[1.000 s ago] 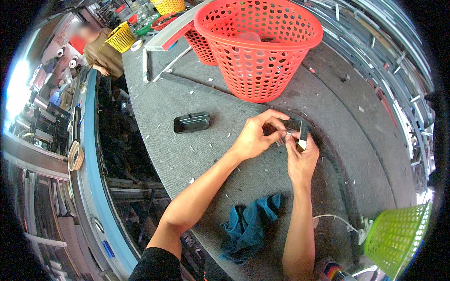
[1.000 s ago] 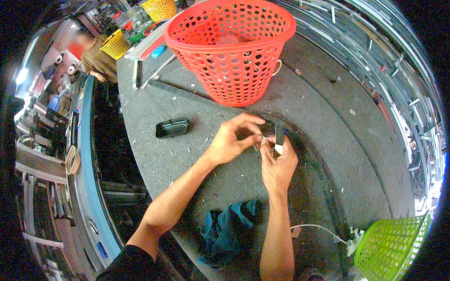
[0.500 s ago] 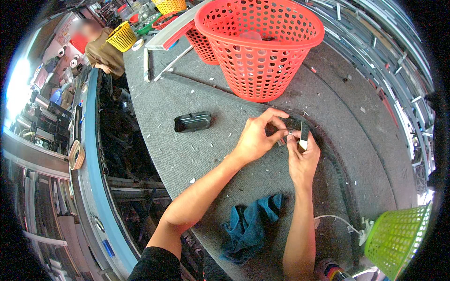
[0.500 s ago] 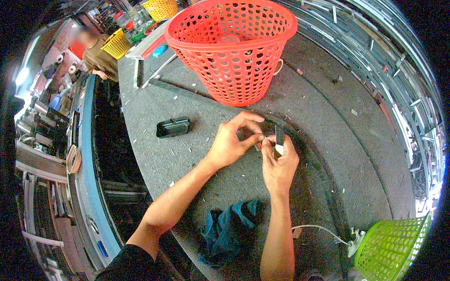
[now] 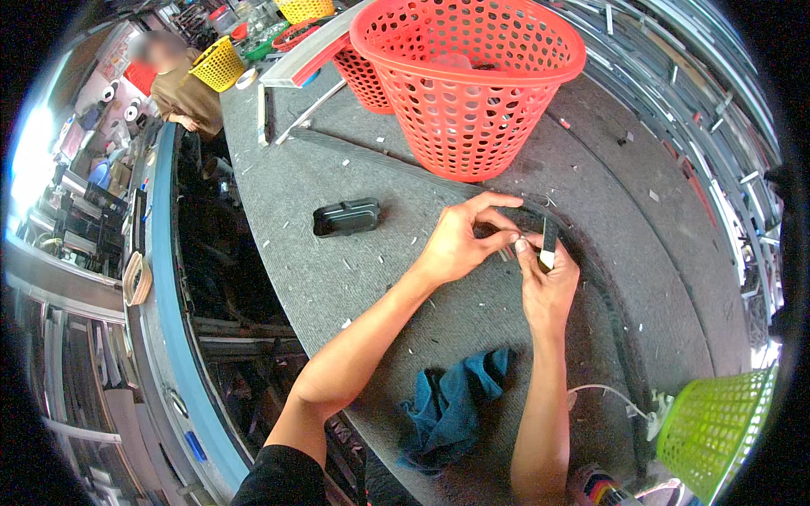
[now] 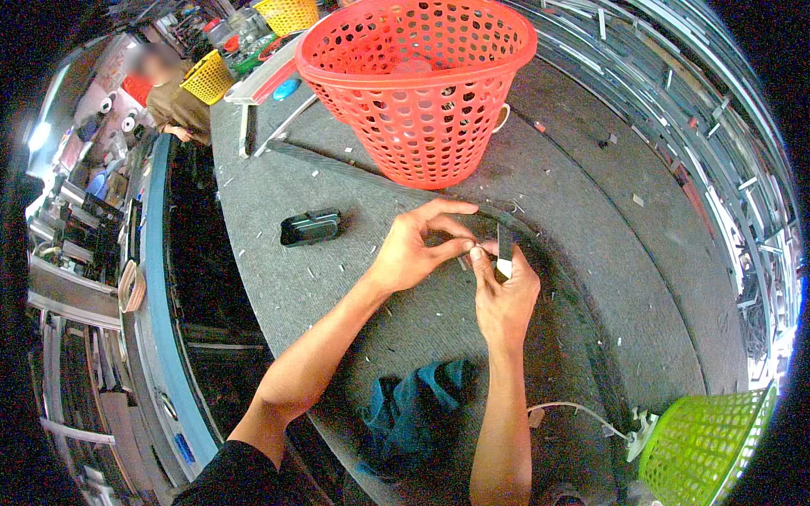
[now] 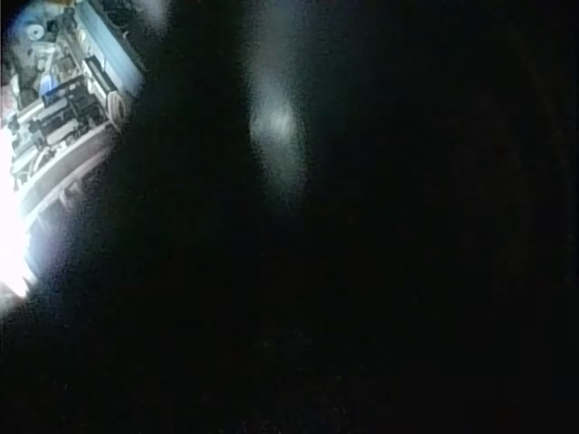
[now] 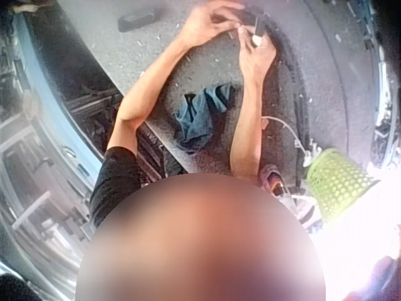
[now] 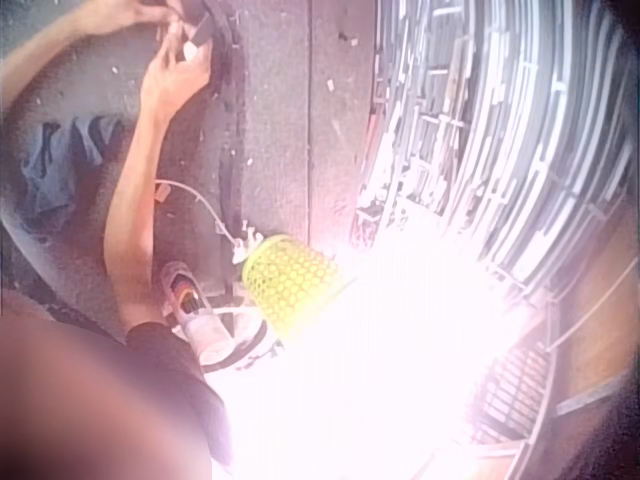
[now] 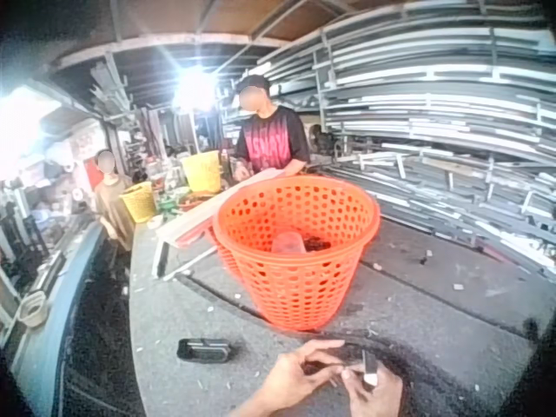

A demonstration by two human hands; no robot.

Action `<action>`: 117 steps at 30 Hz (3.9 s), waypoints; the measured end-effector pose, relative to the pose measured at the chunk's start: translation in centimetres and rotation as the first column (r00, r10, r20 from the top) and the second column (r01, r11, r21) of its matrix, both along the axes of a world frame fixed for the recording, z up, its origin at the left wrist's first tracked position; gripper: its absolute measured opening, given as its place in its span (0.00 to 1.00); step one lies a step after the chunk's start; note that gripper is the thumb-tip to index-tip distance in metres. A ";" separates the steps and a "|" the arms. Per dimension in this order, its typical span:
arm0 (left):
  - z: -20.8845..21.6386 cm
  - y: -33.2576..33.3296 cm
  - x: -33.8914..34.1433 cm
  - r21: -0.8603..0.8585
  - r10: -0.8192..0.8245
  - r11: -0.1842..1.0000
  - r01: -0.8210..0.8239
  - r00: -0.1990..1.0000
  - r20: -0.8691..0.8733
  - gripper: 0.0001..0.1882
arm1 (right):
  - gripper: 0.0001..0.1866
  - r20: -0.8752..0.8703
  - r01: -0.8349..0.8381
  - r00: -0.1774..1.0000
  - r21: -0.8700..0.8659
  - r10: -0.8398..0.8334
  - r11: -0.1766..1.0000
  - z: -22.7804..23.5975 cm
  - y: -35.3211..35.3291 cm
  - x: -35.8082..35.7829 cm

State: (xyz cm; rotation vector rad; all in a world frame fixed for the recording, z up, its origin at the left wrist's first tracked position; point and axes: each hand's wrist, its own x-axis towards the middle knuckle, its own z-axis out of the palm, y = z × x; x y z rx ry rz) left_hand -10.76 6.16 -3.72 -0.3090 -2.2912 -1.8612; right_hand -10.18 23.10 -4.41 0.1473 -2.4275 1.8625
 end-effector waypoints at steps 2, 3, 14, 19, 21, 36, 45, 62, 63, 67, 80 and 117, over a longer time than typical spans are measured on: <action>0.1 -0.2 0.0 0.009 -0.021 1.000 0.021 1.000 0.017 0.24 | 0.07 -0.010 -0.024 1.000 -0.048 0.024 0.999 0.0 0.1 0.0; 0.1 -0.4 0.0 -0.008 -0.027 1.000 0.027 0.999 0.028 0.24 | 0.07 0.009 -0.032 0.999 -0.083 0.033 0.996 -0.1 0.2 -0.1; -0.6 -0.5 -0.4 0.144 -0.111 0.985 0.097 0.989 0.095 0.20 | 0.07 -0.053 -0.044 0.998 -0.033 0.042 0.998 -0.5 0.1 -0.2; -0.9 -0.6 -0.3 0.197 -0.139 0.974 0.115 0.984 0.112 0.18 | 0.09 -0.063 0.004 0.998 -0.111 -0.011 0.994 -0.5 0.1 -0.2; -1.0 -0.6 -0.4 0.216 -0.135 0.971 0.108 0.984 0.119 0.17 | 0.09 -0.083 -0.035 0.996 -0.141 0.023 0.989 -0.6 0.1 -0.3; -1.8 0.8 -0.4 0.320 0.014 0.946 -0.053 0.992 0.124 0.17 | 0.07 -0.085 0.090 0.993 0.033 -0.087 0.995 -0.7 -0.3 0.0; -1.5 1.1 -0.3 0.254 0.057 0.964 -0.076 0.995 0.081 0.18 | 0.09 -0.005 0.056 0.998 0.025 -0.056 0.998 0.2 -0.1 0.1; -0.8 1.2 0.3 -0.010 0.145 0.989 -0.146 0.987 -0.065 0.18 | 0.07 -0.072 0.064 0.996 0.056 -0.059 0.996 -0.1 -0.2 -0.2; -0.6 1.2 0.4 -0.015 0.149 0.989 -0.149 0.988 -0.034 0.18 | 0.06 -0.116 0.044 0.992 0.017 -0.042 0.999 -0.1 -0.2 -0.2; -0.1 1.4 0.7 -0.044 0.148 0.988 -0.149 0.989 -0.023 0.17 | 0.06 -0.040 0.058 0.997 -0.015 -0.059 0.998 -0.3 -0.2 0.0; -0.3 3.0 1.9 -0.196 0.134 0.968 -0.160 0.981 -0.138 0.13 | 0.05 -0.145 0.207 0.968 -0.001 -0.205 0.978 -1.5 -0.2 -0.2; -0.5 1.6 0.6 -0.295 0.036 0.950 -0.106 0.972 -0.233 0.23 | 0.09 -0.008 0.118 0.993 -0.054 -0.118 0.992 -1.3 0.1 0.0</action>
